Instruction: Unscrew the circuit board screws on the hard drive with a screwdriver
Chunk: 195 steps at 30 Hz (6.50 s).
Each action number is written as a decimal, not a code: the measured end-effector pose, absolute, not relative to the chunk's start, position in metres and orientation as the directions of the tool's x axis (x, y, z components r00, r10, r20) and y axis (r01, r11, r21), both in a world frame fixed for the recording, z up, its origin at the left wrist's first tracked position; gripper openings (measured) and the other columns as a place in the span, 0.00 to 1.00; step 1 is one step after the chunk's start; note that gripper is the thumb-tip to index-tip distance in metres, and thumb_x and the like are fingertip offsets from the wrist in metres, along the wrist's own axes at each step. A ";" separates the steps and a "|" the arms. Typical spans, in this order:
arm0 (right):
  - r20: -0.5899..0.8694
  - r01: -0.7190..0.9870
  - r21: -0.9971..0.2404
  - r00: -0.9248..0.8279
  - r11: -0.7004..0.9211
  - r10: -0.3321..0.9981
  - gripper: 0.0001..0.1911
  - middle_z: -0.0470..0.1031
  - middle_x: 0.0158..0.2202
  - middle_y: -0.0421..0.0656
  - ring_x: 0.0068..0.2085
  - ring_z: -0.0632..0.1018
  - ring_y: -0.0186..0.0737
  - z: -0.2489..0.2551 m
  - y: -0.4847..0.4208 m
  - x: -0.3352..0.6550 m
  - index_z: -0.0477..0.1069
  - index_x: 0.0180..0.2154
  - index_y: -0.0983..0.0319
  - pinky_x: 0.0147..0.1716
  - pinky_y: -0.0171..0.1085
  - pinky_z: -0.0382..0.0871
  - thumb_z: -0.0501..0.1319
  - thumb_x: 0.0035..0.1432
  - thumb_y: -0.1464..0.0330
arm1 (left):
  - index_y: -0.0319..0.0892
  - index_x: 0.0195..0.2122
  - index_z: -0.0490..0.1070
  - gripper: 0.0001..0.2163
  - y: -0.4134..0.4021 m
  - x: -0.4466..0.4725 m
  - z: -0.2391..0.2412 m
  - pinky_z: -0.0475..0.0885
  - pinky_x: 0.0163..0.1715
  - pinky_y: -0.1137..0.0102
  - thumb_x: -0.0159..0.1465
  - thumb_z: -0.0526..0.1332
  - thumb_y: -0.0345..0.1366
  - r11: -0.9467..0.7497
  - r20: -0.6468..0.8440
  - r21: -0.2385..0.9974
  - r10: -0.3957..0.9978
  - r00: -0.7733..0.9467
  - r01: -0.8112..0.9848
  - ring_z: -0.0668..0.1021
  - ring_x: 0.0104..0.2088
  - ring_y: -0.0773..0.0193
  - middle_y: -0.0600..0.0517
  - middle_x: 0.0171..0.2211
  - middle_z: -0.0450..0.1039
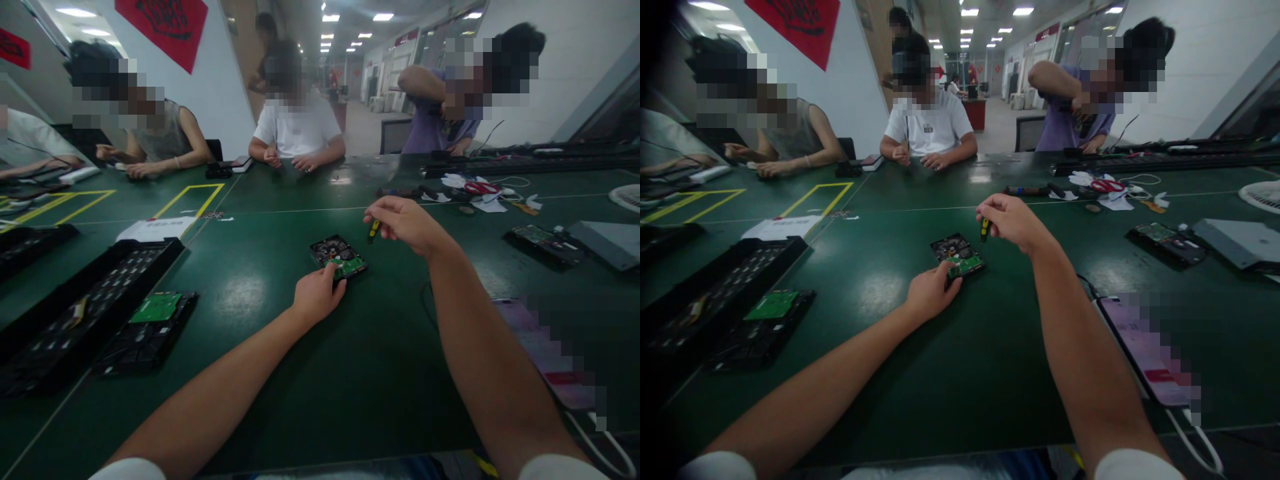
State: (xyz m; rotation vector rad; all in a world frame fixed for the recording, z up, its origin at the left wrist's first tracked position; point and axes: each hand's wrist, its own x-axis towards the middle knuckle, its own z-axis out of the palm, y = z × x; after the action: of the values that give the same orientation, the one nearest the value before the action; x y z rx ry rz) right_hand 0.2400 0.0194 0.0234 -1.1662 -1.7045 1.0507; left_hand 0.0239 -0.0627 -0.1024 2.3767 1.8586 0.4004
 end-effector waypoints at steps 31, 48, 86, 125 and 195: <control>0.141 0.227 -0.952 -0.278 0.207 0.950 0.06 0.77 0.29 0.43 0.26 0.75 0.33 0.018 0.023 0.238 0.79 0.41 0.63 0.23 0.30 0.68 0.63 0.69 0.67 | 0.45 0.60 0.65 0.20 -0.062 0.025 -0.104 0.72 0.34 0.64 0.74 0.52 0.49 -0.247 0.145 0.236 0.965 0.217 0.940 0.83 0.40 0.53 0.47 0.43 0.81; 0.201 0.278 -0.915 -0.316 0.293 0.927 0.05 0.83 0.41 0.46 0.24 0.72 0.28 0.019 0.021 0.239 0.77 0.38 0.62 0.18 0.29 0.61 0.66 0.66 0.67 | 0.45 0.59 0.65 0.19 -0.062 0.025 -0.104 0.71 0.33 0.65 0.74 0.52 0.50 -0.258 0.161 0.239 0.961 0.224 0.936 0.84 0.40 0.53 0.47 0.44 0.82; 0.213 0.295 -0.911 -0.255 0.286 0.943 0.04 0.77 0.30 0.40 0.27 0.72 0.31 0.020 0.023 0.241 0.78 0.39 0.61 0.23 0.30 0.64 0.67 0.62 0.68 | 0.42 0.60 0.65 0.19 -0.065 0.026 -0.096 0.75 0.39 0.61 0.75 0.50 0.47 -0.294 0.135 0.152 0.952 0.275 0.944 0.83 0.44 0.50 0.43 0.47 0.81; 0.128 0.203 -0.960 -0.287 0.191 0.949 0.07 0.80 0.36 0.46 0.27 0.76 0.34 0.021 0.021 0.235 0.77 0.37 0.61 0.23 0.33 0.71 0.66 0.65 0.64 | 0.44 0.59 0.65 0.19 -0.064 0.026 -0.103 0.73 0.37 0.62 0.74 0.52 0.48 -0.270 0.145 0.167 0.958 0.247 0.948 0.83 0.41 0.51 0.43 0.45 0.80; 0.181 0.280 -0.926 -0.261 0.254 0.948 0.08 0.76 0.27 0.41 0.27 0.74 0.34 0.017 0.027 0.240 0.76 0.37 0.61 0.25 0.33 0.68 0.69 0.64 0.63 | 0.43 0.60 0.65 0.19 -0.065 0.027 -0.097 0.74 0.38 0.62 0.74 0.52 0.48 -0.270 0.130 0.186 0.960 0.249 0.945 0.83 0.43 0.51 0.43 0.47 0.80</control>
State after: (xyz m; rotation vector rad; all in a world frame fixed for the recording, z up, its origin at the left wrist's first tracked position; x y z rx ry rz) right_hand 0.2404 0.0269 0.0168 -1.1397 -1.7140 1.0367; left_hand 0.0270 -0.0654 -0.0969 2.4266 1.8539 0.3349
